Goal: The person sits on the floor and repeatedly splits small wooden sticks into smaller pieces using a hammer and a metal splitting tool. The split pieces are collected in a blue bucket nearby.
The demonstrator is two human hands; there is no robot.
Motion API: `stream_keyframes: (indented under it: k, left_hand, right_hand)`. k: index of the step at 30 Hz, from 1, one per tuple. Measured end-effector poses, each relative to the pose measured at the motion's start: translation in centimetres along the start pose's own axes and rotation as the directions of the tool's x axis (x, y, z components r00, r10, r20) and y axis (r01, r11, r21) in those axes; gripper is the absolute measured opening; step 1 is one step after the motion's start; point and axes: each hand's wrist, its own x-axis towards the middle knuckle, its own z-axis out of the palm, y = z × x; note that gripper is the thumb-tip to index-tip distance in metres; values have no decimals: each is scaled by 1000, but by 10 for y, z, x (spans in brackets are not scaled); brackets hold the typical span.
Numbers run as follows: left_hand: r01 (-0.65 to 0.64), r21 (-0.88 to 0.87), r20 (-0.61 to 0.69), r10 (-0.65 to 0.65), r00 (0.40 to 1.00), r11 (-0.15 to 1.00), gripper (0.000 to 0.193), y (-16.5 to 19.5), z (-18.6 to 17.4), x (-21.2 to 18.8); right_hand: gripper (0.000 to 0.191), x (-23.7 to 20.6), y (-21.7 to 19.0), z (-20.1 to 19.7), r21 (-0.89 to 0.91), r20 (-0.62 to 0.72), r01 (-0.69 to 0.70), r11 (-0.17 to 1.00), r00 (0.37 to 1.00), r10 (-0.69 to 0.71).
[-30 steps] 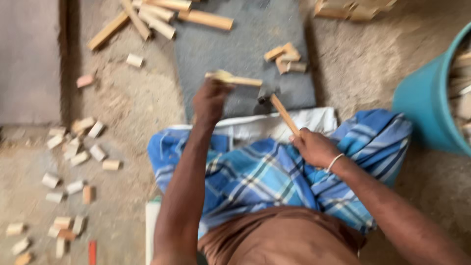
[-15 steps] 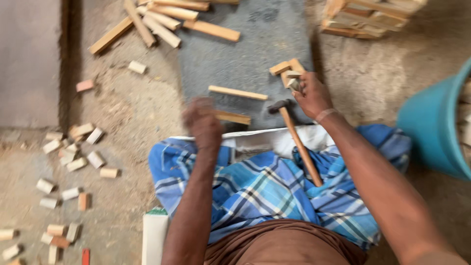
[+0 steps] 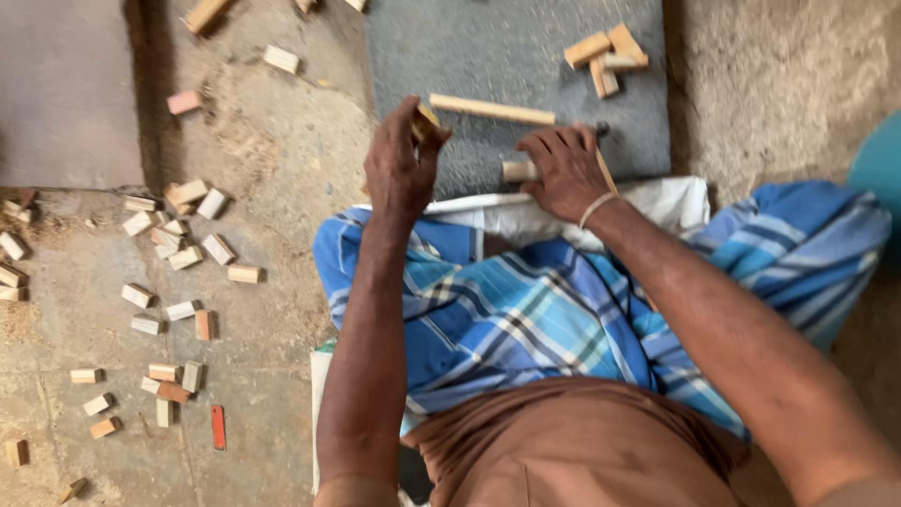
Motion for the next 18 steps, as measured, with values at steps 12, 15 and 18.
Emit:
stream_keyframes:
  k: [12, 15, 18]
  left_hand:
    - [-110, 11, 612, 81, 787, 994, 42, 29, 35, 12]
    - [-130, 77, 627, 53, 777, 988, 38, 32, 45, 10]
    - [-124, 91, 634, 39, 772, 988, 38, 33, 49, 10]
  right_hand:
    - [35, -1, -1, 21, 238, -22, -122, 963, 991, 131]
    - [39, -4, -3, 15, 241, -31, -148, 959, 987, 160]
    - [49, -19, -3, -4, 231, -160, -55, 971, 983, 94]
